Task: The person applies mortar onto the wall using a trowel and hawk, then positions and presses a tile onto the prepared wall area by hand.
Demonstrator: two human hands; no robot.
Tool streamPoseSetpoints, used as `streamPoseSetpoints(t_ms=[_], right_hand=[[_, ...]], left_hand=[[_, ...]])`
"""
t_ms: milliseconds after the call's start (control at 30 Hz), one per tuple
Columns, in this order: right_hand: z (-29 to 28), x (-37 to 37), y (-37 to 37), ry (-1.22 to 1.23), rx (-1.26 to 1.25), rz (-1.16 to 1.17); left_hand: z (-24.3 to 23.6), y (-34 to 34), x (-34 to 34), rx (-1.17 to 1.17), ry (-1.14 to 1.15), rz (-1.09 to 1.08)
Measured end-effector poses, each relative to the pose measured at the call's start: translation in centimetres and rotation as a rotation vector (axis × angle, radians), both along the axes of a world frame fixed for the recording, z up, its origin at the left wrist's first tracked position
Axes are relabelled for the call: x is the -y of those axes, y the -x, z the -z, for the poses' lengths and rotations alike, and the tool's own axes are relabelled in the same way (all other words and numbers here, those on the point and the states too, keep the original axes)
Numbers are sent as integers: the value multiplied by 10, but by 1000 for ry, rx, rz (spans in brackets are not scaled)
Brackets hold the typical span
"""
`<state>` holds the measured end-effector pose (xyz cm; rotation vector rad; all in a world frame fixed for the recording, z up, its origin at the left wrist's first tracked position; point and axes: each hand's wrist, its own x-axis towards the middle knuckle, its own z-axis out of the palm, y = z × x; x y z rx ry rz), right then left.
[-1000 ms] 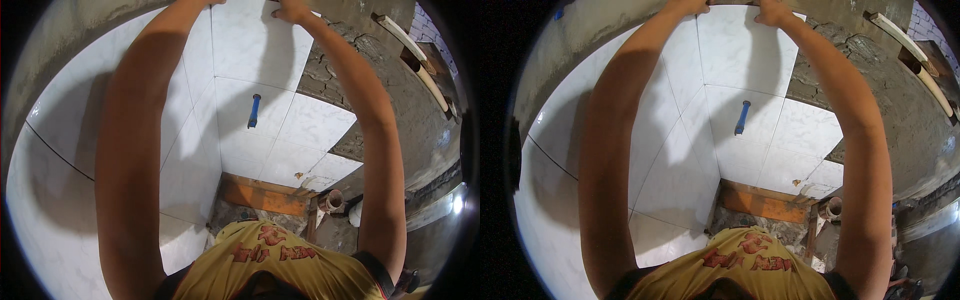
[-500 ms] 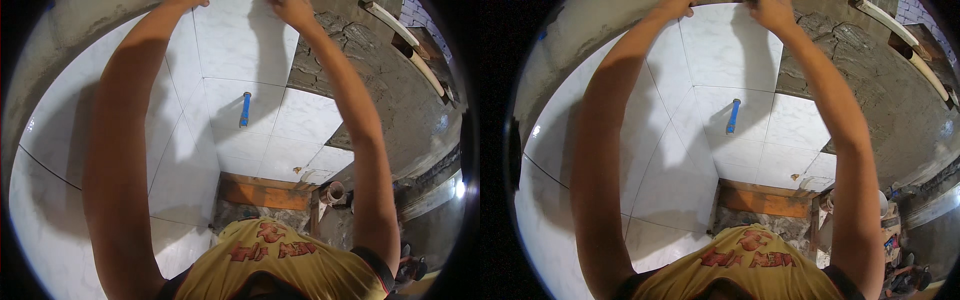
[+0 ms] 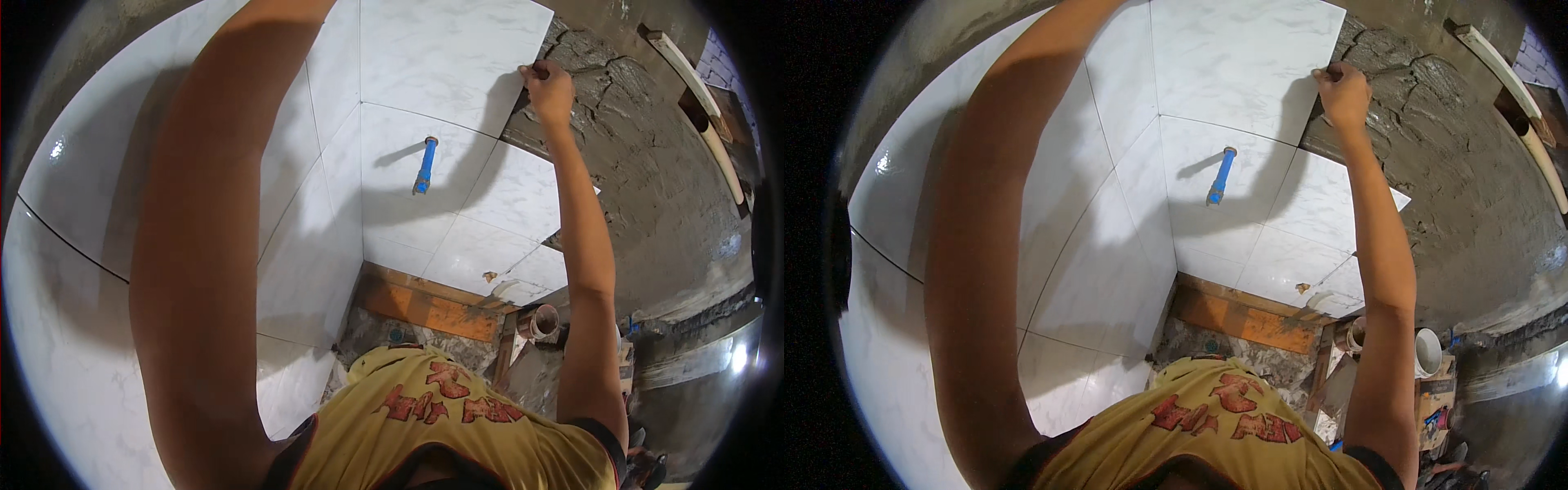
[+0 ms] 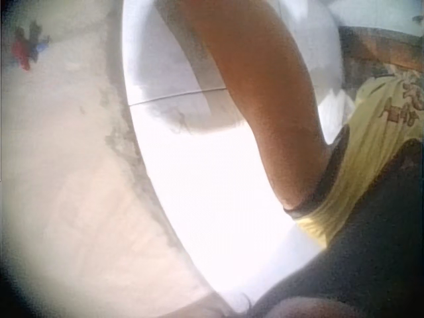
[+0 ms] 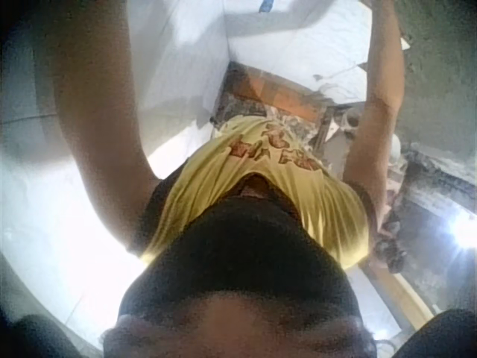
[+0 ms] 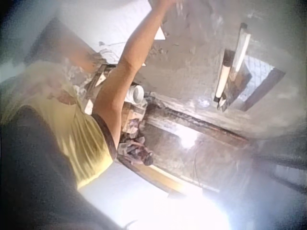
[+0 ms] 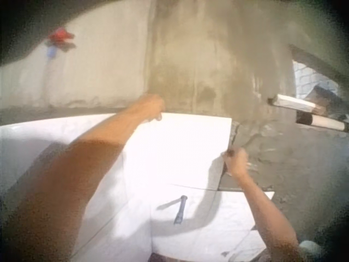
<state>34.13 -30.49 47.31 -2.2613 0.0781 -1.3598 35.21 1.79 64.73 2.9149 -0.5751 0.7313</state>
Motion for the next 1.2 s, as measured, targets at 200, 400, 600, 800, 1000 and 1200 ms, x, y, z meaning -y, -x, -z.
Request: streamPoseSetpoints(t_ms=[200, 400, 600, 800, 1000, 1200], right_hand=[[0, 10, -1, -51, -82, 16], [-3, 4, 5, -33, -115, 3], [-16, -4, 7, 79, -140, 40], [-19, -13, 37, -46, -193, 47], [-21, -45, 29, -57, -192, -53], [-14, -24, 30, -48, -171, 0]], left_hand=[[-3, 16, 6, -31, -58, -53], [-4, -1, 9, -66, -10, -75], [5, -4, 12, 99, -10, -97], [4, -8, 48, -26, -26, -153], [-10, -140, -66, 166, -66, 138], [0, 16, 22, 1, -41, -145]])
